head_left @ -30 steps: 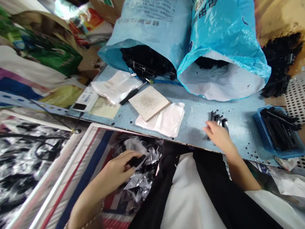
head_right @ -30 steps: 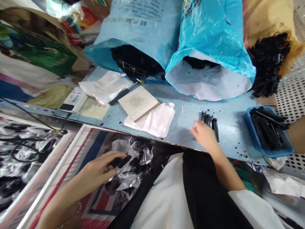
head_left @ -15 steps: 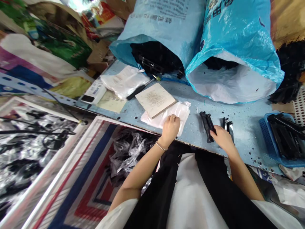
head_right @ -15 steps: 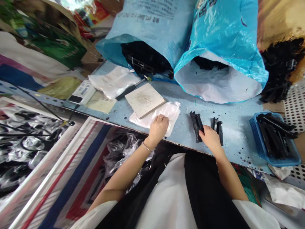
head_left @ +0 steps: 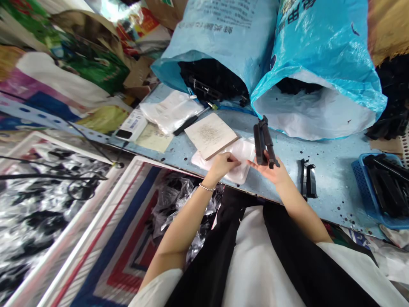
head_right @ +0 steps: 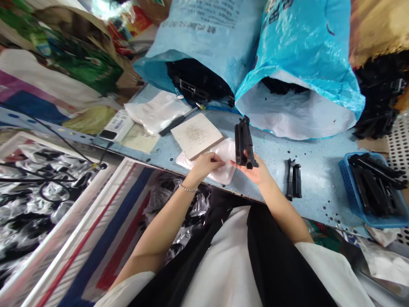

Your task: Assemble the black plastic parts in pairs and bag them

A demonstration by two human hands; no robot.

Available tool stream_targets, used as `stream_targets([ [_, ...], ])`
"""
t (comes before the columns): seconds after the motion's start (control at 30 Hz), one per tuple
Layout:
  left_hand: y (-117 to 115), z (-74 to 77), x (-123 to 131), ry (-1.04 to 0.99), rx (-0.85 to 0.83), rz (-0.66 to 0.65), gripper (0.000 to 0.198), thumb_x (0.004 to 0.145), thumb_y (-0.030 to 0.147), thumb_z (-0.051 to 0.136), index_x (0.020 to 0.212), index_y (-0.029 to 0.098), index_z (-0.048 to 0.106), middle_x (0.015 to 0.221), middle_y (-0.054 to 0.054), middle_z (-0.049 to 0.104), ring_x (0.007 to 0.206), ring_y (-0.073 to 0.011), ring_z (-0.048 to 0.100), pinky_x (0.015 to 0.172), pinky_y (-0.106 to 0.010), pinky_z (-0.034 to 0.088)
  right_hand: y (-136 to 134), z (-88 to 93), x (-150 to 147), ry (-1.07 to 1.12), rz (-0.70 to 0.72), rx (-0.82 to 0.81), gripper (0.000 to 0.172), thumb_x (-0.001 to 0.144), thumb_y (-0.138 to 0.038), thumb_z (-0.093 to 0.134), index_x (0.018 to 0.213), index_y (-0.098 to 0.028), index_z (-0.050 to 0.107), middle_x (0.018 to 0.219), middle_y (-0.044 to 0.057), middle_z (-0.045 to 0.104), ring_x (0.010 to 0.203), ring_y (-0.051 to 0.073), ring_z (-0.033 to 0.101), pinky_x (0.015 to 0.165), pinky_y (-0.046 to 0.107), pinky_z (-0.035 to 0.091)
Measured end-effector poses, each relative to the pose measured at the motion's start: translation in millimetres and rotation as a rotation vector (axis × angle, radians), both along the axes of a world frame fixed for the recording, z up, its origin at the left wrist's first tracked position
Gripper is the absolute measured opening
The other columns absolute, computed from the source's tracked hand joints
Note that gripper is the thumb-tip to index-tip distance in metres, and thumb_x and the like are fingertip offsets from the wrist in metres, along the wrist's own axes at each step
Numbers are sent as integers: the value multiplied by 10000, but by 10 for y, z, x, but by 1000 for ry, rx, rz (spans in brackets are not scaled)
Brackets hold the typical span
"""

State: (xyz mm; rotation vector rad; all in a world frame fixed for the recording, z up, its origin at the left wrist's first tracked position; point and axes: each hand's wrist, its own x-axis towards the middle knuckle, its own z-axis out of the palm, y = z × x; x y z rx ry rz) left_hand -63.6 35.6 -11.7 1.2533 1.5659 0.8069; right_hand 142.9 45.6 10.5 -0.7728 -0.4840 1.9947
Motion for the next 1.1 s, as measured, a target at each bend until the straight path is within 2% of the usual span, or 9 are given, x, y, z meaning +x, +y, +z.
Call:
stream_targets([
  [0.13,12,-6,3,21,7,43,218,615,291,794,597,183,604,572,27,602,559,-124,528,544,-251,392,149,-131,-252,3,29,-5,258,696,-354,841,770,-238,622,763,-36,671,772,172,631,919,455,580],
  [0.27,-110,138,-119,-18,115,71,173,730,300,729,699,179,610,680,-11,665,630,-152,605,600,-270,484,142,-258,-290,-116,-4,-24,318,663,-376,867,778,-234,606,752,-39,639,766,162,615,907,407,591],
  [0.33,-213,233,-174,145,299,10,57,822,221,626,787,179,643,819,-52,707,782,-191,660,727,-322,550,129,-272,-281,-186,-33,-36,357,654,-417,865,777,-244,578,761,-38,625,797,172,618,923,425,592],
  [0.5,-286,271,-181,674,439,-207,396,802,-22,411,979,140,726,1172,-180,693,1136,-308,639,992,-486,542,97,-198,-210,-296,-34,-27,333,725,-452,809,778,-253,547,794,-13,623,844,189,617,882,408,607],
  [0.6,-195,193,-171,606,416,-229,491,817,0,421,1221,106,678,1298,-187,649,1210,-292,621,1059,-455,525,-63,-148,-4,-233,90,-94,229,811,-406,734,859,-231,595,837,7,638,762,164,593,680,320,605],
  [0.7,-171,166,-154,455,421,-204,569,827,49,457,1376,128,587,1436,-172,563,1141,-244,649,1003,-392,559,-324,-159,239,-101,346,-203,230,895,-390,629,969,-172,630,805,30,631,610,125,514,421,208,445],
  [0.8,-268,223,-113,386,430,-213,647,783,31,463,1416,134,548,1484,-178,518,981,-190,670,884,-334,586,-502,-242,318,64,576,-297,258,946,-386,568,996,-140,621,661,-16,543,486,83,382,341,150,314],
  [0.97,-470,366,-137,352,453,-95,675,798,40,476,1461,168,496,1495,-187,495,741,-97,616,761,-278,577,-475,-364,159,93,649,-275,294,991,-403,500,1008,-123,588,603,-38,511,399,45,228,297,121,203],
  [1.1,-609,415,-72,349,467,-86,672,827,36,468,1480,192,475,1506,-186,487,890,-139,675,857,-310,588,-441,-355,32,-105,623,-152,279,951,-430,533,933,-153,560,569,-63,457,379,43,176,294,149,165],
])
